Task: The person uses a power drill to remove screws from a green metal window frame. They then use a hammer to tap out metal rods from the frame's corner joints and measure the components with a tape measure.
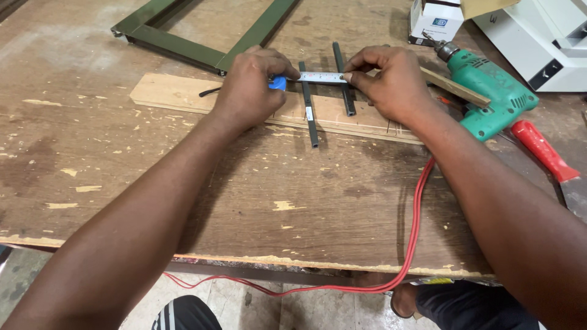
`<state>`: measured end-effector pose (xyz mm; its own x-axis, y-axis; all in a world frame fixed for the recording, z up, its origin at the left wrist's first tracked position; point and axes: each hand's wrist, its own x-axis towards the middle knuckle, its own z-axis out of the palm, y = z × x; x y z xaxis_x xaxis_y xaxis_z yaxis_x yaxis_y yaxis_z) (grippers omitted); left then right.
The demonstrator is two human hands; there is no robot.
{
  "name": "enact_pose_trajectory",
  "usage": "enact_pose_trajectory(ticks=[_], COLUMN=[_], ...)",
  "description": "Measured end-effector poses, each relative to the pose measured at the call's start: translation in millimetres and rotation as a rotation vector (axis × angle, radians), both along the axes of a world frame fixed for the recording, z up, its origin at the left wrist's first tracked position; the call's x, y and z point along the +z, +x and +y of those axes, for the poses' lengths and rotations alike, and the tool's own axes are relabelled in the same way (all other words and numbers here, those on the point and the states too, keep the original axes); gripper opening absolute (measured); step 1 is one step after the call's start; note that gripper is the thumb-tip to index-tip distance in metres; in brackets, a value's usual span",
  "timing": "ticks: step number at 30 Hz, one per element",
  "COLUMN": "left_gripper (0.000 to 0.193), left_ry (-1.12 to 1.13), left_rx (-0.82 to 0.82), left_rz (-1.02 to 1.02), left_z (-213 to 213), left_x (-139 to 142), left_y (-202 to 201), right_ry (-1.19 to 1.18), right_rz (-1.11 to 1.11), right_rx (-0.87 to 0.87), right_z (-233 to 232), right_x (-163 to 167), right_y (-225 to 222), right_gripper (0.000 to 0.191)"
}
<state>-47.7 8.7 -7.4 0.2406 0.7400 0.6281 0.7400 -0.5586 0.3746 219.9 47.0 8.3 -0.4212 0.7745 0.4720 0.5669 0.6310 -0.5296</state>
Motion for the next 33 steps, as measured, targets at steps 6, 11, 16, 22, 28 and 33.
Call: enact_pose_trajectory(ticks=[6, 11, 16, 22, 28, 33], left_gripper=[0.029, 0.032, 0.036, 0.038, 0.038, 0.036], left_ry=[-0.06, -0.138, -0.235, -0.253, -0.266, -0.244], left_rx=[-0.078, -0.124, -0.11, -0.111, -0.092, -0.11], left_rz=[0.023, 0.028, 0.011, 0.001, 0.03, 0.013], left_z=[-14.2, -30.6, -34.7, -33.6, -31.3, -31.8], left_x=[13.7, 20.8, 26.3, 26.4, 24.3, 23.7], left_y=[-0.9, -2.1, -1.1, -1.7, -2.6, -2.5], right_ry=[-0.324, -0.393, -0.452, -0.464, -0.422, -0.42], right_rz=[0.029, 0.029, 0.039, 0.006, -0.029, -0.007], right_rx=[0.087, 0.198, 0.193, 0.188, 0.189, 0.178], right_z=[-4.3, -3.6, -2.2, -4.9, -7.8, -7.5], right_x=[10.4, 11.3, 10.0, 11.8, 13.7, 13.3], right_y=[11.9, 20.9, 22.2, 20.4, 18.5, 18.3], right_gripper=[0.013, 0.015, 0.017, 0.017, 0.017, 0.017])
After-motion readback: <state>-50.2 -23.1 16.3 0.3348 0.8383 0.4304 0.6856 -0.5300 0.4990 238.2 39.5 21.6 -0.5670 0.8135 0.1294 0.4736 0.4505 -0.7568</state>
